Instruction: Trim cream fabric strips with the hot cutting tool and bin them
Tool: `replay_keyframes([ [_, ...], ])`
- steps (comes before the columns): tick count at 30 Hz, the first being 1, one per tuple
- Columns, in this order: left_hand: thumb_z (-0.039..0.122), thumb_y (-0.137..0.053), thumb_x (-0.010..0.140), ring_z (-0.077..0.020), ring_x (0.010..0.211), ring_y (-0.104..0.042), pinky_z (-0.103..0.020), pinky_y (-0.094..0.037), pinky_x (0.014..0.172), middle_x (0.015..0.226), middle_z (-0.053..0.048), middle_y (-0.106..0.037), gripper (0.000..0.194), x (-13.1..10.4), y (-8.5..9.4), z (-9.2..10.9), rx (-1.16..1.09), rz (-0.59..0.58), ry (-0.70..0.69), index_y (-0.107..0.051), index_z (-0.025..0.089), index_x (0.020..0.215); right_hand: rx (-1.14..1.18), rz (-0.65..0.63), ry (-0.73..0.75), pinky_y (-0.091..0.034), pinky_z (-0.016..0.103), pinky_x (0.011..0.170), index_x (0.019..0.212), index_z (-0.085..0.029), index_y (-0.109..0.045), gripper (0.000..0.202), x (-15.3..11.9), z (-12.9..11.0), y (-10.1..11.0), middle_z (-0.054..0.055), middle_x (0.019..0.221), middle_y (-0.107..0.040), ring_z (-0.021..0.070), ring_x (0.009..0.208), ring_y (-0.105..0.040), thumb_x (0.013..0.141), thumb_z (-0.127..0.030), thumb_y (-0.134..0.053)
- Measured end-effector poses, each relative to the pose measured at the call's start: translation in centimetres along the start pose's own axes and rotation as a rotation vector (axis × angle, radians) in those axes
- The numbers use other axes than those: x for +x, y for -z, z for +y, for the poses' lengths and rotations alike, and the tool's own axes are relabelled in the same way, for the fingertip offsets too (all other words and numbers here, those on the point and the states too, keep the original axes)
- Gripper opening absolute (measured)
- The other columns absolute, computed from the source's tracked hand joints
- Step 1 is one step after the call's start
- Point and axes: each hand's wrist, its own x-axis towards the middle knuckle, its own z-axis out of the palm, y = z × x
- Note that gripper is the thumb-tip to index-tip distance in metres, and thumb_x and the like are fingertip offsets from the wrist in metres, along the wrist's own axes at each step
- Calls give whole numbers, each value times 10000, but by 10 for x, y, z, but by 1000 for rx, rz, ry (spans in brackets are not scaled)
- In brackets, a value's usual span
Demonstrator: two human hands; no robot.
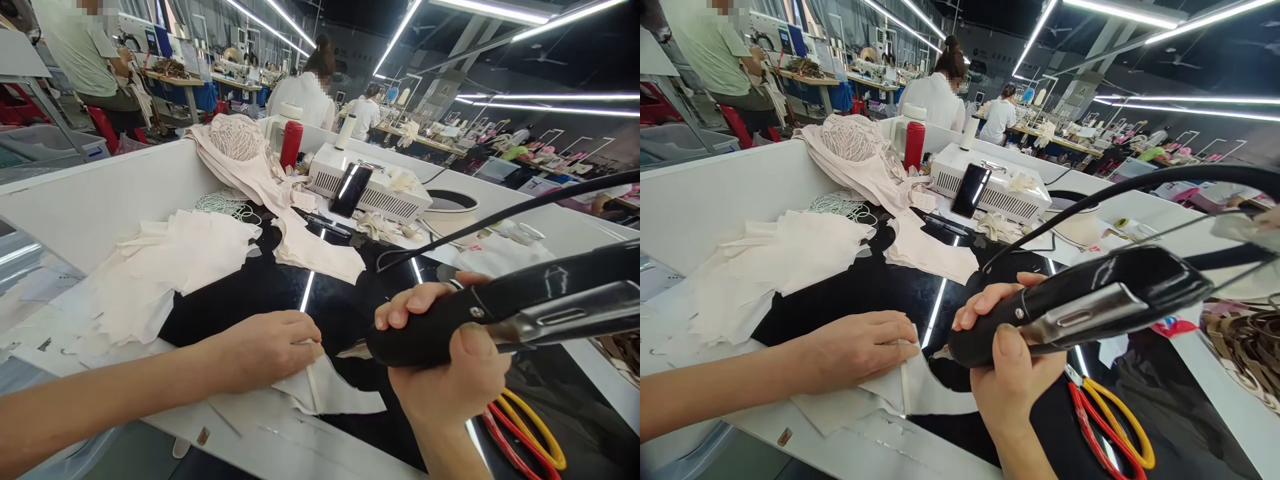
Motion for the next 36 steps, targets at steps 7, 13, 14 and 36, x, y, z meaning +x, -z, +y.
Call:
replay_keyframes([
  [7, 133, -569, 1100, -194, 1000, -691, -321, -617, 992, 1015, -65, -708, 157, 2, -12, 16, 5, -115, 52, -705, 121, 1023, 38, -47, -16, -585, 266, 513, 1137, -274, -651, 372, -6, 3, 5, -62, 774, -666, 133, 567, -642, 847, -385, -855],
  [13, 89, -599, 1067, -192, 1053, -693, -292, -622, 964, 1118, -92, -710, 132, -11, -13, 16, -70, -69, 90, -714, 124, 1120, 82, -47, -30, -571, 249, 500, 1143, -268, -661, 374, -12, 6, -1, -55, 774, -688, 130, 568, -646, 851, -379, -867],
  [14, 90, -591, 1068, -193, 1050, -697, -294, -626, 954, 1131, -96, -709, 142, -12, -12, 16, -72, -74, 94, -714, 128, 1128, 88, -45, -28, -574, 250, 500, 1144, -268, -664, 371, -12, 6, -2, -55, 774, -693, 130, 565, -648, 853, -377, -867],
  [36, 75, -625, 1029, -223, 1113, -709, -312, -642, 949, 1264, -120, -685, 244, -20, -11, 18, -39, -101, 101, -686, 177, 1242, 40, -32, -26, -571, 273, 503, 1140, -270, -651, 368, -22, 1, 2, -51, 773, -675, 138, 565, -626, 853, -380, -853],
])
